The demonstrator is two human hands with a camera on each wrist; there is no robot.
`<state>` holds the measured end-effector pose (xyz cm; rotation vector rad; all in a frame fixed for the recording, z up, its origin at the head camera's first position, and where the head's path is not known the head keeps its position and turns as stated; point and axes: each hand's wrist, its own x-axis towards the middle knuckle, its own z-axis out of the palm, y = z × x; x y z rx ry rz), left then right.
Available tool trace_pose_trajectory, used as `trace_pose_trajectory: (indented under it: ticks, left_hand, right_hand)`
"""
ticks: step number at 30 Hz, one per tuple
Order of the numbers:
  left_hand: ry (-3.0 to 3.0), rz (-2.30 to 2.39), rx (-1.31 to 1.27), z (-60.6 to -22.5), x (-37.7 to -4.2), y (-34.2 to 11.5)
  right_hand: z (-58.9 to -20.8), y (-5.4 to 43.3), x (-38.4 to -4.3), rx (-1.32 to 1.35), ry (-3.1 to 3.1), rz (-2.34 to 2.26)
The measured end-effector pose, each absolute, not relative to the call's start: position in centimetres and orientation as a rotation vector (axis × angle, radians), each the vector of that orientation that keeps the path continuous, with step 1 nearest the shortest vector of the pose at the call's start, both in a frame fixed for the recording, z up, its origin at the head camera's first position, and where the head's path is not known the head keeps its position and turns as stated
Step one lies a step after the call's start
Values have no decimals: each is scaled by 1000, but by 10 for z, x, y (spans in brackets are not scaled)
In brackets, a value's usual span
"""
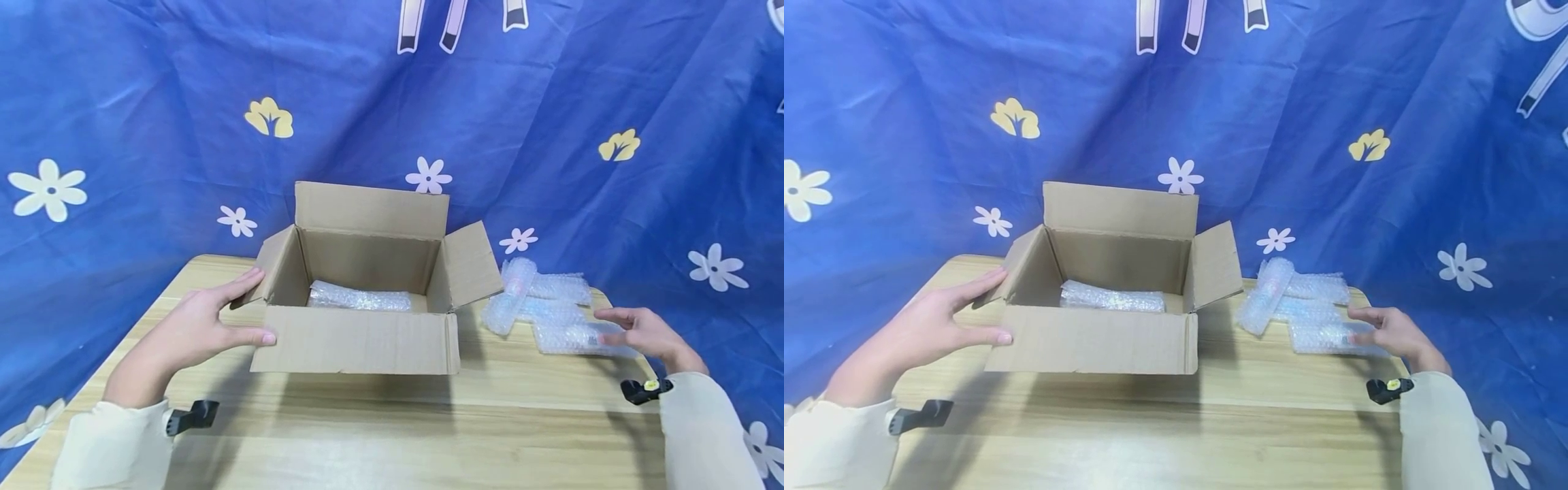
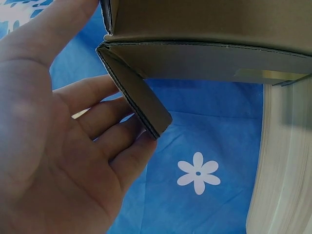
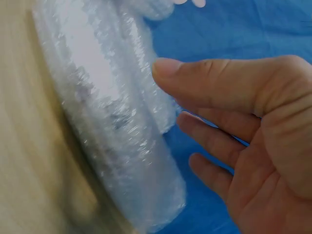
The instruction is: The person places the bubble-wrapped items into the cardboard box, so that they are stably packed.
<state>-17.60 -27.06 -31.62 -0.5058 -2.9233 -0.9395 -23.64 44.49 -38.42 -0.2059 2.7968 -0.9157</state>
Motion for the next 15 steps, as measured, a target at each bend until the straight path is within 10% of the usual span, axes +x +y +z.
trace_pose_trajectory:
  ticks: [15]
  left_hand:
    - [-2910,-933,-496,-317,-176,-270]
  right_hand:
    - [-417,452,-243,-197,2859,-828]
